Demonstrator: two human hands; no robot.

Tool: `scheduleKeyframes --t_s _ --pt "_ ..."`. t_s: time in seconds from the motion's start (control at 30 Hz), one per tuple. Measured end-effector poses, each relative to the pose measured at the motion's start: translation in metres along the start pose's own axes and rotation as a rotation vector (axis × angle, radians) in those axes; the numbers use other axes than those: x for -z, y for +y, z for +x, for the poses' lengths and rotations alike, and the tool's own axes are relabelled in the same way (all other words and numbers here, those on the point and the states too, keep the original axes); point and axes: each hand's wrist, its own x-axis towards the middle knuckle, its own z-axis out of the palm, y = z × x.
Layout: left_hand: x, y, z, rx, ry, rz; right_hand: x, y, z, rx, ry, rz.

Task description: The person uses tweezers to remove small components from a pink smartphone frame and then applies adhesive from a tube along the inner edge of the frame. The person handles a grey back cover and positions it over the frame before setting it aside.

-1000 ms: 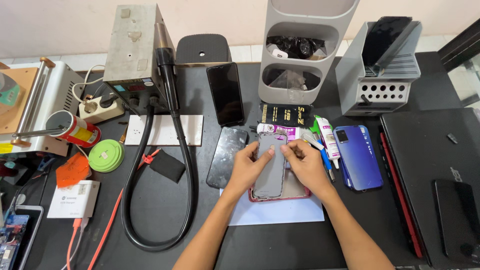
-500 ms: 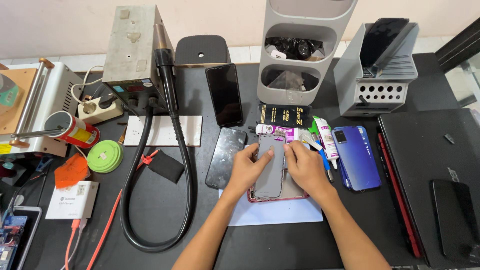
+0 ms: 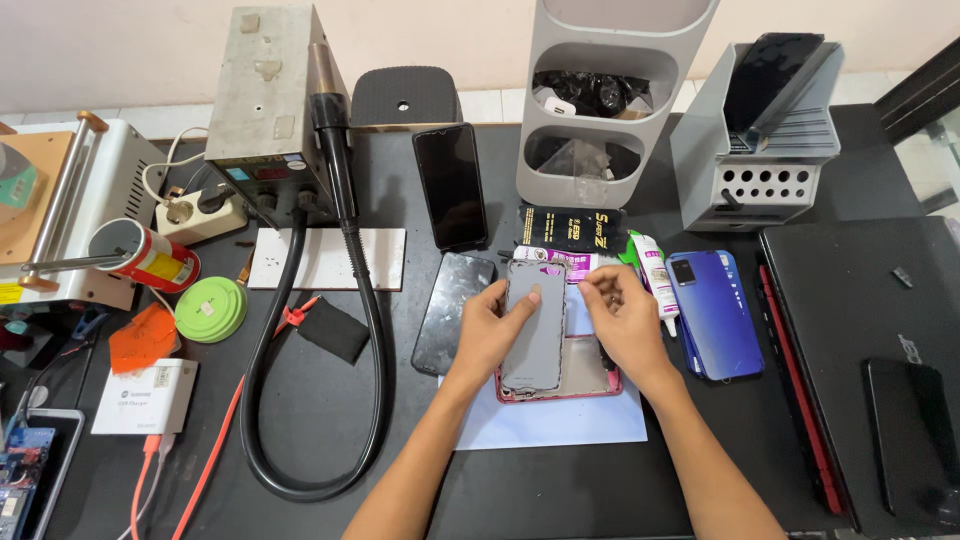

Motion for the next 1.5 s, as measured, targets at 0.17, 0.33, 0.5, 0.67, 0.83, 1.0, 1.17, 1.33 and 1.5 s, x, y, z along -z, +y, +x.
scheduleKeyframes --t_s 0.17,0.33,0.5,0.67,0.83,1.0,1.17,1.33,1.5 --pt "-0.006 0.001 -0.006 -0.067 0.026 0.118 -0.007 0.007 -0.003 0.019 -0.032 0.153" --pt "-0.016 0.003 -0.013 -0.143 0.079 0.212 -0.014 0.015 -0.004 -0.129 -0.054 0.248" --pt "-0.025 0.004 -0.02 -0.187 0.115 0.199 -0.011 0.013 -0.005 -0.233 -0.096 0.224" --pt "-0.03 0.003 -0.026 -0.276 0.14 0.26 -0.019 0.003 -0.012 0.044 0.051 -0.126" --pt "-0.032 0.001 -0.027 -0.246 0.127 0.26 -0.015 0.002 -0.013 0.25 0.097 -0.249" --pt "-0.03 -0.003 -0.019 -0.157 0.109 0.091 -0.014 0.013 -0.01 -0.007 0.019 0.107" --pt "-0.028 -0.009 -0.015 -0.134 0.116 0.063 -0.014 0.016 -0.009 -0.206 0.028 0.379" --pt "-0.027 -0.014 -0.011 -0.154 0.137 0.043 -0.005 0.012 -0.002 -0.192 0.054 0.524" --pt "-0.026 -0.011 -0.012 -0.113 0.158 0.076 -0.002 0.01 0.0 -0.182 0.046 0.492"
